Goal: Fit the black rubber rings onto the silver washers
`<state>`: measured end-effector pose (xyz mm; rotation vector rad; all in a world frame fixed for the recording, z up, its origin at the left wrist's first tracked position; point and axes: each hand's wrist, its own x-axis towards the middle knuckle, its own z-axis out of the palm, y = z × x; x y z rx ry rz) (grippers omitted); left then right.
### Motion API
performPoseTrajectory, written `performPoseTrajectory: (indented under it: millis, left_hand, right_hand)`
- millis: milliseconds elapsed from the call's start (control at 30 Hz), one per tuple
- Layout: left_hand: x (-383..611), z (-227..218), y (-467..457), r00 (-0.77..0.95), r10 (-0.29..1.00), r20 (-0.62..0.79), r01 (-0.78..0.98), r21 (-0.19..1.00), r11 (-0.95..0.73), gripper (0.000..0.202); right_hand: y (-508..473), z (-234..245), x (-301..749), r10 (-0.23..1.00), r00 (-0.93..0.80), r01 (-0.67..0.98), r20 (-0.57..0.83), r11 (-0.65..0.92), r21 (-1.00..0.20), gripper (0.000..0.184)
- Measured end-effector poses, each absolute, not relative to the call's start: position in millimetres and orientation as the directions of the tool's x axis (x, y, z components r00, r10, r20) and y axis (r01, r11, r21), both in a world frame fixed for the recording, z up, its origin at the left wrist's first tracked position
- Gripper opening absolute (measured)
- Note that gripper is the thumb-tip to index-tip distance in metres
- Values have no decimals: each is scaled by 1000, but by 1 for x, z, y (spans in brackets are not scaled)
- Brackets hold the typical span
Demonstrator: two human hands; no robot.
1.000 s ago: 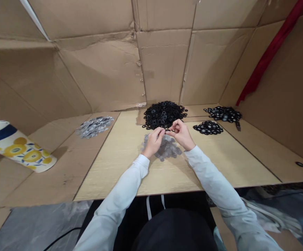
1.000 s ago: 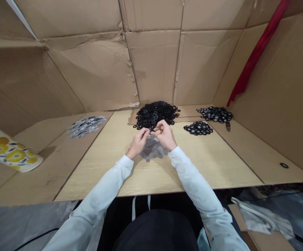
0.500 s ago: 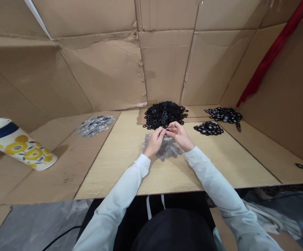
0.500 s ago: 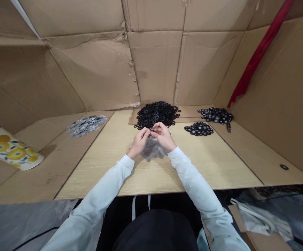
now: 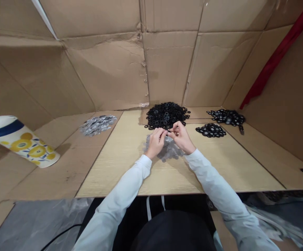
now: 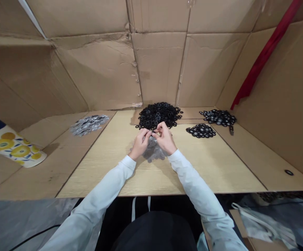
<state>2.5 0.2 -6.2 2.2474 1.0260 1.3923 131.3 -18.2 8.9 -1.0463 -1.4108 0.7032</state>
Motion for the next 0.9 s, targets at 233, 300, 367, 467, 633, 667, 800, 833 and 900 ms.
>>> performPoseTrajectory:
  millis: [233,300,367,467,633,667,800,833,900]
  left_hand:
    - [-2,-5,3,320,707,631,425,572,-702,30]
    - [-2,-4,4,320,730,604,410,606,-682,32]
    - [-1,-3,5,309,747,588,388,639,-664,34]
    - [0,-3,4,272,771,576,325,699,-637,34]
    - [2,-4,1,269,795,543,271,749,-604,37]
    - [2,-4,0,276,796,540,263,754,-602,38]
    - [0,-2,2,291,798,528,252,762,-596,38]
    - [0,-2,2,297,793,532,266,752,-603,38]
    - [-1,-2,4,311,772,554,305,711,-633,38]
  right_hand:
    - [-23,16,134,843,81,342,531,477,-810,22]
    - [-22,18,136,897,60,182,439,422,-888,33]
    - [-21,19,138,935,38,19,354,353,-935,42]
    - [-21,21,137,952,27,-137,305,306,-942,47]
    - [-23,22,134,961,53,-178,272,277,-944,47]
    - [-24,23,134,962,53,-172,268,273,-946,46]
    - [-25,23,133,963,24,-130,269,270,-954,47]
    - [-25,23,132,961,22,-116,275,275,-954,46]
    - [-25,21,130,953,43,-66,301,303,-951,42]
